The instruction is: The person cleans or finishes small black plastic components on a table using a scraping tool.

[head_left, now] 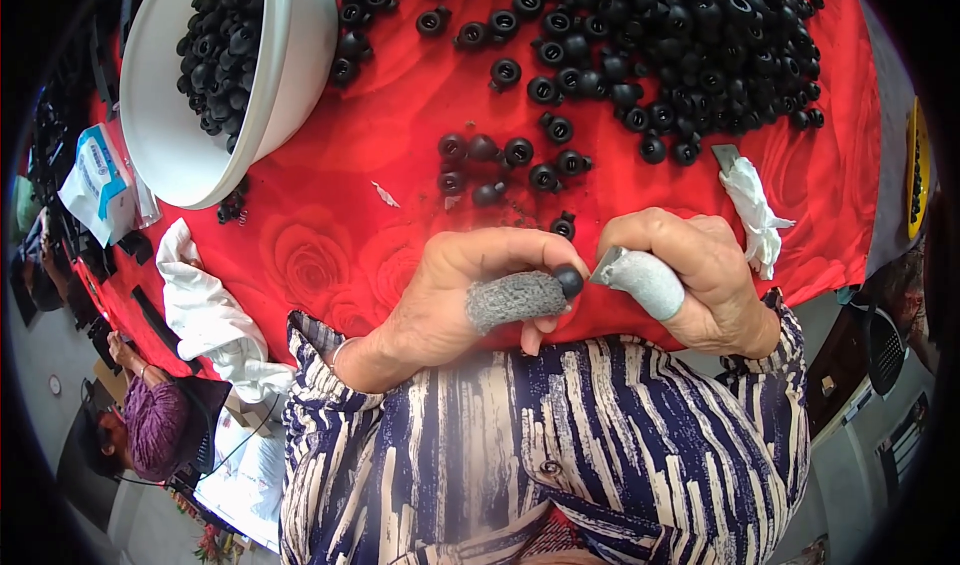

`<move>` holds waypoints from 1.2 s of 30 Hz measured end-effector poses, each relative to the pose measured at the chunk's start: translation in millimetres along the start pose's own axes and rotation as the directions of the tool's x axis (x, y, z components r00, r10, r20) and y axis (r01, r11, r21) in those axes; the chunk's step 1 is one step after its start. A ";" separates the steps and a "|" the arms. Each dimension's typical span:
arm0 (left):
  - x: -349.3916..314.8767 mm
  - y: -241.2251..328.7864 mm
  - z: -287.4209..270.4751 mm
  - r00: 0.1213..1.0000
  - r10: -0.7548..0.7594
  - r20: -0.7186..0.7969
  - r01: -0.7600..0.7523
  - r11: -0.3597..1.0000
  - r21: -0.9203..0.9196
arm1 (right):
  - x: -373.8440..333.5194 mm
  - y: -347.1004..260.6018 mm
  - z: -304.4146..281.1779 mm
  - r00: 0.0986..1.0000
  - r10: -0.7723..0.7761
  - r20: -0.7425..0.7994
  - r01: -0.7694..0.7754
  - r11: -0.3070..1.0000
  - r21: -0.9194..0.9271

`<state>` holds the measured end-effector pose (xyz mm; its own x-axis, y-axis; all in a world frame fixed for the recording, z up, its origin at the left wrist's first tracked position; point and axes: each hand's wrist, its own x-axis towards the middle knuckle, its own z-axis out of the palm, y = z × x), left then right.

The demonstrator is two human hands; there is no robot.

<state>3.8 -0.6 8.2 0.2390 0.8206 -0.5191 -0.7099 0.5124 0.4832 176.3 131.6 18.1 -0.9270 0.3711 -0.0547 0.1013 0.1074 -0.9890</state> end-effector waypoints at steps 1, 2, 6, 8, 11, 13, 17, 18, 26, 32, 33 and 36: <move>-0.4 -0.4 0.3 1.000 -0.002 0.000 0.002 1.000 -0.001 | 0.2 -0.2 0.2 1.000 0.002 0.000 -0.002 1.000 0.001; -0.9 -0.4 0.8 1.000 -0.004 -0.005 0.004 1.000 -0.015 | 0.7 -0.7 0.0 1.000 0.003 0.004 -0.003 1.000 -0.005; -1.6 -1.7 0.5 1.000 0.003 0.004 -0.003 1.000 -0.026 | 1.3 0.6 0.8 1.000 -0.003 0.009 0.003 1.000 -0.002; -1.4 -1.5 1.0 1.000 -0.005 0.010 0.005 1.000 -0.030 | 1.5 0.3 0.3 1.000 -0.003 0.015 0.003 1.000 -0.005; -2.3 -0.9 1.9 1.000 -0.017 0.017 0.018 0.999 -0.044 | 2.6 -0.8 0.1 0.999 -0.007 0.032 0.007 1.000 0.003; -2.1 -0.4 1.9 0.999 -0.025 0.022 0.026 0.998 -0.055 | 3.3 -0.6 0.1 0.999 -0.007 0.041 0.007 1.000 0.012; -1.3 -1.7 1.6 0.999 -0.043 0.034 0.045 0.997 -0.065 | 2.8 0.4 0.8 0.999 -0.032 0.036 0.032 0.999 -0.004; -1.4 -2.5 1.4 0.999 -0.037 0.039 0.040 0.996 -0.079 | 2.6 1.1 1.4 0.998 -0.050 0.026 0.050 0.999 -0.010; -1.3 -2.1 0.7 0.997 -0.060 0.048 0.065 0.992 -0.107 | 0.7 2.8 1.6 0.998 -0.050 0.031 0.051 0.999 -0.017; -1.1 -3.5 0.3 0.997 -0.049 0.058 0.056 0.991 -0.125 | 1.7 2.0 -0.4 0.998 -0.032 0.055 0.033 0.999 -0.021; -1.3 -3.8 0.4 0.997 -0.047 0.062 0.055 0.990 -0.129 | 1.9 1.3 -1.0 0.997 -0.015 0.074 0.016 1.000 -0.018; -1.8 -7.2 1.2 0.998 -0.029 0.059 0.039 0.984 -0.174 | 0.6 5.9 0.8 0.997 -0.052 0.064 0.053 0.998 -0.028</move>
<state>9.3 -5.4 6.5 0.2984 0.8190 -0.4901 -0.8047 0.4920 0.3323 176.1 131.7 12.2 -0.9522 0.3053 -0.0123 0.0617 0.1530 -0.9863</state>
